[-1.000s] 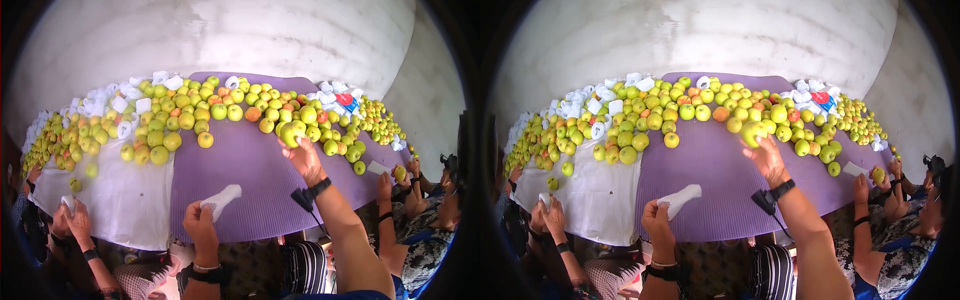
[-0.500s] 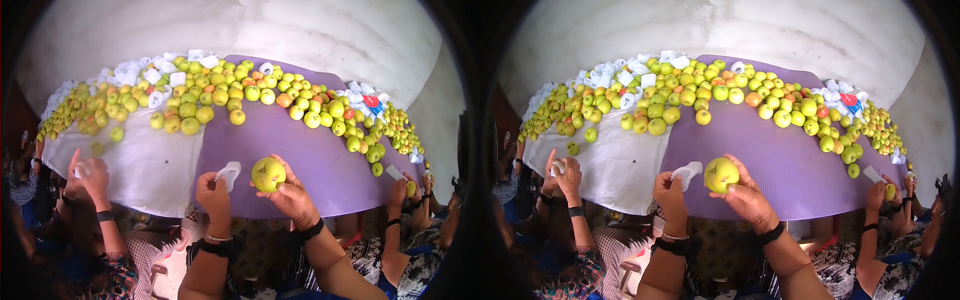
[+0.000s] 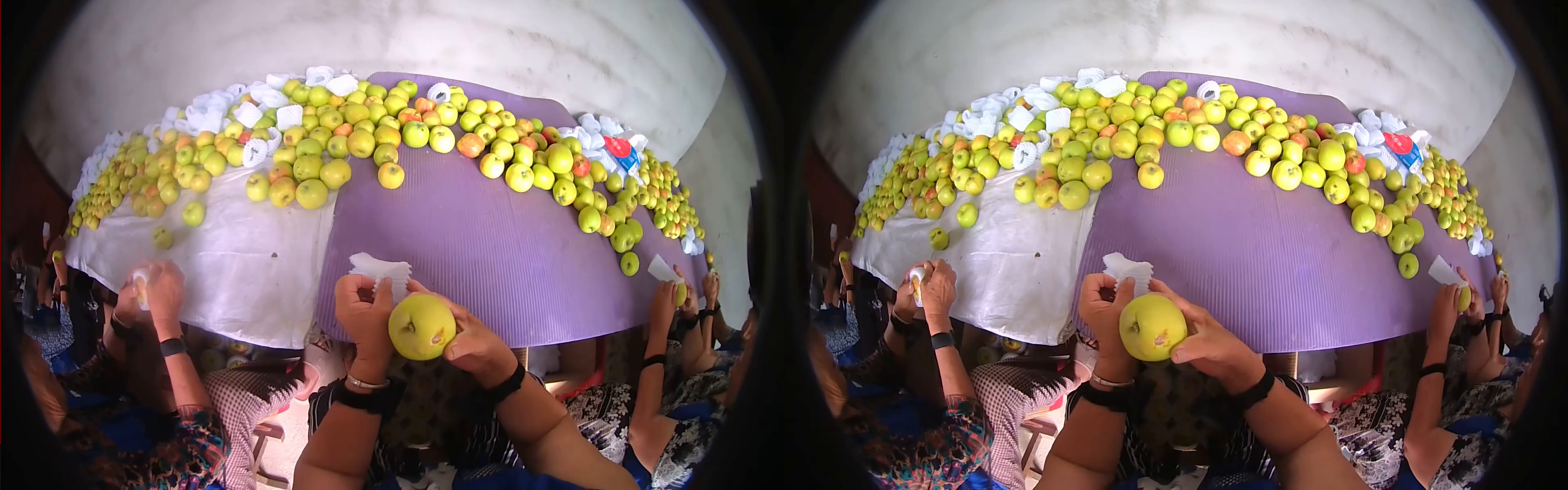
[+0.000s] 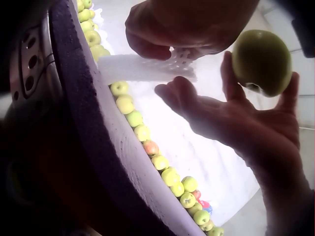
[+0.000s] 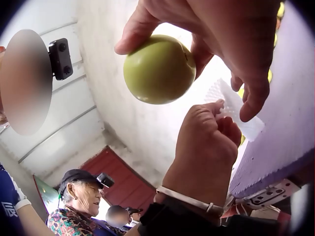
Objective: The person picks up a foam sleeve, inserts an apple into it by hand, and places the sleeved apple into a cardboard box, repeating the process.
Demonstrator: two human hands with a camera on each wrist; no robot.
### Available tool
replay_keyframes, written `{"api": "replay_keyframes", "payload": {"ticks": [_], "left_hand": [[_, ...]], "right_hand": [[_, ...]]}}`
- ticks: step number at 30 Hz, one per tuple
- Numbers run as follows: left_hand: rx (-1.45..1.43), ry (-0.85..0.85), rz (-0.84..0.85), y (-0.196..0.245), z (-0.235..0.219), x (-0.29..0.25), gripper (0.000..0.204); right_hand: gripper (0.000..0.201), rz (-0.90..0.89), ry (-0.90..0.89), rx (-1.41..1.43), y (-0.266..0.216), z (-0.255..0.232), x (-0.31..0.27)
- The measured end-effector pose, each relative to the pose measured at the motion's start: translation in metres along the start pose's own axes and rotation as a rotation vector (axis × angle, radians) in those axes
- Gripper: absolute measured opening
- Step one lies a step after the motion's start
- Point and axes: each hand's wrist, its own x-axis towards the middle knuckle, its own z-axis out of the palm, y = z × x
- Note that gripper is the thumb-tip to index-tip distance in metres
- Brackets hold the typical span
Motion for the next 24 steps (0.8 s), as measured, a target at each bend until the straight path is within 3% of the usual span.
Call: {"api": "replay_keyframes", "payload": {"ticks": [3, 10, 13, 17, 20, 24], "left_hand": [[-0.017, -0.077, 0.003, 0.002, 0.004, -0.005, 0.016], [-0.290, -0.242, -0.032, 0.013, 0.010, -0.010, 0.010], [-0.291, -0.333, -0.169, 0.017, 0.009, -0.010, 0.008], [-0.259, -0.352, -0.208, 0.012, 0.006, -0.010, 0.010], [-0.400, -0.358, -0.225, 0.011, 0.007, -0.011, 0.008], [-0.230, -0.358, 0.090, 0.013, 0.009, -0.011, 0.006]], "right_hand": [[0.088, 0.059, 0.017, -0.011, 0.006, -0.015, 0.002], [0.068, -0.058, 0.138, 0.150, -0.002, -0.033, 0.004], [0.062, -0.102, 0.237, 0.036, -0.005, -0.035, 0.004], [0.057, -0.119, 0.356, -0.190, -0.006, -0.030, 0.003], [0.057, -0.096, 0.390, -0.358, -0.006, -0.025, 0.003], [0.059, -0.002, 0.409, -0.543, -0.008, -0.026, 0.002]]}}
